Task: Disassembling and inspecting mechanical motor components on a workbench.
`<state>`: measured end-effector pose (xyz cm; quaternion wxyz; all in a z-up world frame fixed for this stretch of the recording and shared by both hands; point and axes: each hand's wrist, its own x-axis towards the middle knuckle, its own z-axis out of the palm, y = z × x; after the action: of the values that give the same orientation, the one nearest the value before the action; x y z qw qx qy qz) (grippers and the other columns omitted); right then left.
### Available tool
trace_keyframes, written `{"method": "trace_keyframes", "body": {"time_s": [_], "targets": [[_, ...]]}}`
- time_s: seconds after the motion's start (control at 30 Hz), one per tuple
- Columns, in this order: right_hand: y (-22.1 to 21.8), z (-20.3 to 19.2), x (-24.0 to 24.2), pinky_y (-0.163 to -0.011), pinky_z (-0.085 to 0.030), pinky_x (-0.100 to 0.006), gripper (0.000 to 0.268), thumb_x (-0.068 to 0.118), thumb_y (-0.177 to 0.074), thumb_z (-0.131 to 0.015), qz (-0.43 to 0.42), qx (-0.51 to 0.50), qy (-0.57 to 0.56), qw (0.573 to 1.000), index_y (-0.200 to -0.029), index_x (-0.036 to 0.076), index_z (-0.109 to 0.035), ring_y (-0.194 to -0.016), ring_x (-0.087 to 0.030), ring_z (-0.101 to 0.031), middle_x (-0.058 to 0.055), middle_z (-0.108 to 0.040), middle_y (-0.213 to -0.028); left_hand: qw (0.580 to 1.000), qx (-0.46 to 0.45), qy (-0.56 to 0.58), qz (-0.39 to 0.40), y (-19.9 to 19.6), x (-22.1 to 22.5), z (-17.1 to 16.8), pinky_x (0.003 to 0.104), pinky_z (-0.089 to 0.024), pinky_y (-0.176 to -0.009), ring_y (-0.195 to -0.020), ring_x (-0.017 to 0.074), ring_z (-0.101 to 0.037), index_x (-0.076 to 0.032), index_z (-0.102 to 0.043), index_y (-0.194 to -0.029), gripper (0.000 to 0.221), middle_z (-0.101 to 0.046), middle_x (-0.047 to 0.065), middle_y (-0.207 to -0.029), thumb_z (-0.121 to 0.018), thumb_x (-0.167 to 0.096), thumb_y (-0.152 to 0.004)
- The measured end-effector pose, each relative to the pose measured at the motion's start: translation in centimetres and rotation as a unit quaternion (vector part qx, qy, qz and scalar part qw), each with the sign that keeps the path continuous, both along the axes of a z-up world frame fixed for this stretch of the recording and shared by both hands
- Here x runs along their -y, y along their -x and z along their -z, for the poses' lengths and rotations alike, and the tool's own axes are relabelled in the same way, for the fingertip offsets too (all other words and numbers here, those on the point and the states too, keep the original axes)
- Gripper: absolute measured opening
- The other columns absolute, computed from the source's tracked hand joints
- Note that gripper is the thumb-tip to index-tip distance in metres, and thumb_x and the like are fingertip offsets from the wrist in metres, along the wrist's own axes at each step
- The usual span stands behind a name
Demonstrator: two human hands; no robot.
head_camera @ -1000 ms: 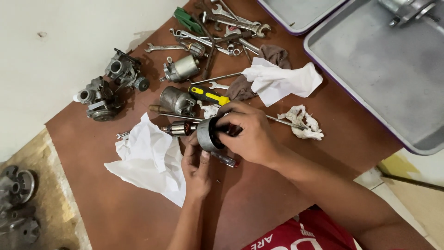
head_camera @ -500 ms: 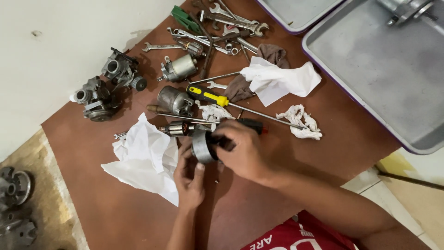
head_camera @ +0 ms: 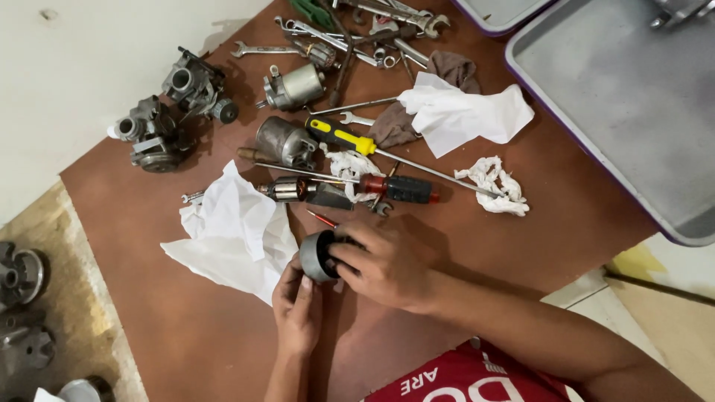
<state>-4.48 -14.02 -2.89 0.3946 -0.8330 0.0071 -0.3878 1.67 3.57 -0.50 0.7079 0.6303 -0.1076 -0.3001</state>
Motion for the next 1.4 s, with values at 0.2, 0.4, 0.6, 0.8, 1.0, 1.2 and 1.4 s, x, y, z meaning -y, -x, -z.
{"method": "trace_keyframes", "body": {"time_s": [0.2, 0.4, 0.6, 0.8, 1.0, 1.2, 1.4], "targets": [[-0.5, -3.3, 2.9, -0.062, -0.058, -0.025, 0.016, -0.002, -0.073, -0.081, -0.052, -0.026, 0.017, 0.998, -0.087, -0.002, -0.075, -0.077, -0.019, -0.063, -0.011, -0.066, -0.097, 0.986, 0.076, -0.149, 0.014, -1.6, 2.0, -1.9, 0.030, -0.051, -0.084, -0.088, 0.0168, -0.062, 0.005, -0.065, -0.118, 0.028, -0.070, 0.012, -0.102, -0.049, -0.013, -0.103], [-1.5, -1.3, 4.7, -0.064, -0.059, -0.037, 0.011, 0.009, -0.080, -0.079, -0.090, 0.002, 0.067, 0.994, -0.089, 0.010, -0.074, -0.082, -0.028, -0.071, -0.010, -0.067, -0.096, 0.989, 0.078, -0.123, -0.017, -2.5, 4.1, -2.5, 0.031, -0.048, -0.049, -0.052, 0.0183, -0.055, 0.001, -0.064, -0.082, 0.034, -0.060, 0.012, -0.063, -0.050, -0.018, -0.106], [-2.3, -2.4, 6.9, -0.054, -0.054, -0.042, 0.005, 0.010, -0.091, -0.067, -0.198, -0.013, 0.120, 0.973, -0.095, 0.008, -0.070, -0.074, -0.032, -0.065, -0.012, -0.059, -0.092, 0.991, -0.054, -0.123, -0.027, -4.3, 3.8, -1.1, 0.028, -0.038, -0.035, -0.041, 0.0155, -0.043, -0.001, -0.055, -0.078, 0.042, -0.051, 0.010, -0.058, -0.048, -0.030, -0.108], [-2.0, -4.5, 8.2, -0.054, -0.053, -0.040, 0.014, 0.005, -0.087, -0.070, -0.248, -0.040, 0.094, 0.963, -0.100, 0.005, -0.074, -0.073, -0.033, -0.064, -0.014, -0.059, -0.090, 0.986, -0.044, -0.161, -0.008, -4.6, 4.6, -2.5, 0.028, -0.036, -0.034, -0.040, 0.0165, -0.042, -0.002, -0.055, -0.077, 0.040, -0.044, 0.006, -0.054, -0.050, -0.028, -0.107], [-1.7, -3.2, 8.1, -0.058, -0.054, -0.040, 0.013, 0.007, -0.088, -0.071, -0.243, -0.060, 0.042, 0.967, -0.100, 0.010, -0.075, -0.075, -0.033, -0.066, -0.013, -0.060, -0.093, 0.984, -0.009, -0.179, -0.008, -4.3, 5.6, -3.6, 0.026, -0.039, -0.032, -0.040, 0.0150, -0.044, 0.001, -0.065, -0.078, 0.042, -0.045, 0.005, -0.053, -0.052, -0.027, -0.107], [-1.7, -2.4, 7.7, -0.061, -0.057, -0.043, 0.011, 0.015, -0.092, -0.070, -0.196, -0.051, 0.069, 0.977, -0.102, 0.016, -0.074, -0.084, -0.035, -0.067, -0.011, -0.059, -0.105, 0.980, -0.031, -0.194, -0.002, -4.4, 6.0, -4.3, 0.027, -0.040, -0.034, -0.037, 0.0125, -0.040, -0.002, -0.064, -0.076, 0.042, -0.040, 0.003, -0.050, -0.053, -0.028, -0.106], [-1.6, -2.4, 7.4, -0.060, -0.057, -0.042, 0.010, 0.017, -0.092, -0.071, -0.190, -0.034, 0.111, 0.975, -0.100, 0.014, -0.074, -0.087, -0.035, -0.068, -0.015, -0.060, -0.111, 0.983, -0.026, -0.184, 0.009, -4.7, 5.6, -3.0, 0.026, -0.037, -0.031, -0.034, 0.0114, -0.037, -0.003, -0.064, -0.072, 0.045, -0.039, 0.002, -0.048, -0.056, -0.032, -0.105]]}}
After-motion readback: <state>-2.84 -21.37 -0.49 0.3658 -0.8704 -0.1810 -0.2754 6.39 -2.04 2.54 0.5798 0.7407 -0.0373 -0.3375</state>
